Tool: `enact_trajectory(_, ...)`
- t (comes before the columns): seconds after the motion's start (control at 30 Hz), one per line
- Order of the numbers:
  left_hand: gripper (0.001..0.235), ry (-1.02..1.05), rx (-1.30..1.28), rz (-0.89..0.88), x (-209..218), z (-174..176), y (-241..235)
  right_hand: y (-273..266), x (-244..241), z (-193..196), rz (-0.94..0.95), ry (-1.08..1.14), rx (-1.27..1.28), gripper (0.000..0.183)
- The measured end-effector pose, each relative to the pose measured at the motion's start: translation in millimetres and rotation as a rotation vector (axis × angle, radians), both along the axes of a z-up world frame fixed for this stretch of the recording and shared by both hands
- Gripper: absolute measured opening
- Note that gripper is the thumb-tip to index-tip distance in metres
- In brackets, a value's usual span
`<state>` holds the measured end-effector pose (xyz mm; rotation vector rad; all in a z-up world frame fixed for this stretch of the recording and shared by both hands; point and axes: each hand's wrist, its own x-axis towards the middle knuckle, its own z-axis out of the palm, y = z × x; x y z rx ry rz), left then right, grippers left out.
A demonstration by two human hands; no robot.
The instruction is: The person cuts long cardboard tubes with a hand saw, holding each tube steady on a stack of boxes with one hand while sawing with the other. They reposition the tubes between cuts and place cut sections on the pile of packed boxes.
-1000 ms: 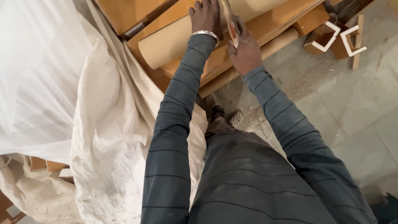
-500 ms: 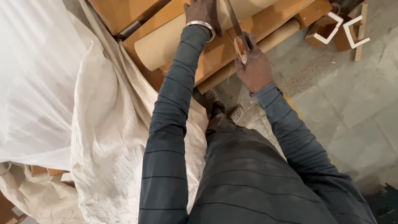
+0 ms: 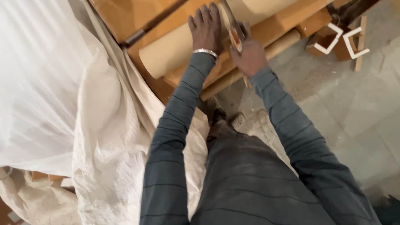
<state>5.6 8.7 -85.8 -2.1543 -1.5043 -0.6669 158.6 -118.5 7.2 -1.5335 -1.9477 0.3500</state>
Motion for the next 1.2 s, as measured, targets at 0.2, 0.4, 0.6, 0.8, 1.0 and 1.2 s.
enact_trajectory(0.2, 0.083, -0.057, -0.481, -0.125, -1.0, 89.2, -18.5, -20.4, -15.8, 4.5, -0.154, 0.055, -0.066, 0.068)
enact_trajectory(0.4, 0.088, -0.015, -0.664, -0.084, -7.0, 80.9, -4.0, -45.3, -36.3, 26.1, -0.293, 0.067, -0.35, 0.065)
enact_trajectory(0.6, 0.114, 0.029, -0.845, -0.128, -9.6, 92.6, 2.4, -89.8, -14.7, 12.2, -0.227, 0.077, -0.153, 0.07)
enact_trajectory(0.8, 0.11, 0.027, -0.885, -0.122, -9.1, 102.5, -0.9, -82.2, -6.8, 22.2, -0.148, -0.108, -0.12, 0.061)
enact_trajectory(1.0, 0.104, -0.037, -0.797, -0.136, -10.1, 80.7, 1.5, -20.1, -16.6, 60.9, -0.285, -0.022, -0.792, 0.059)
enact_trajectory(1.2, 0.103, -0.03, -0.848, -0.203, -15.3, 95.6, -4.5, 7.2, 3.2, 7.2, -0.125, -0.256, -0.556, 0.051)
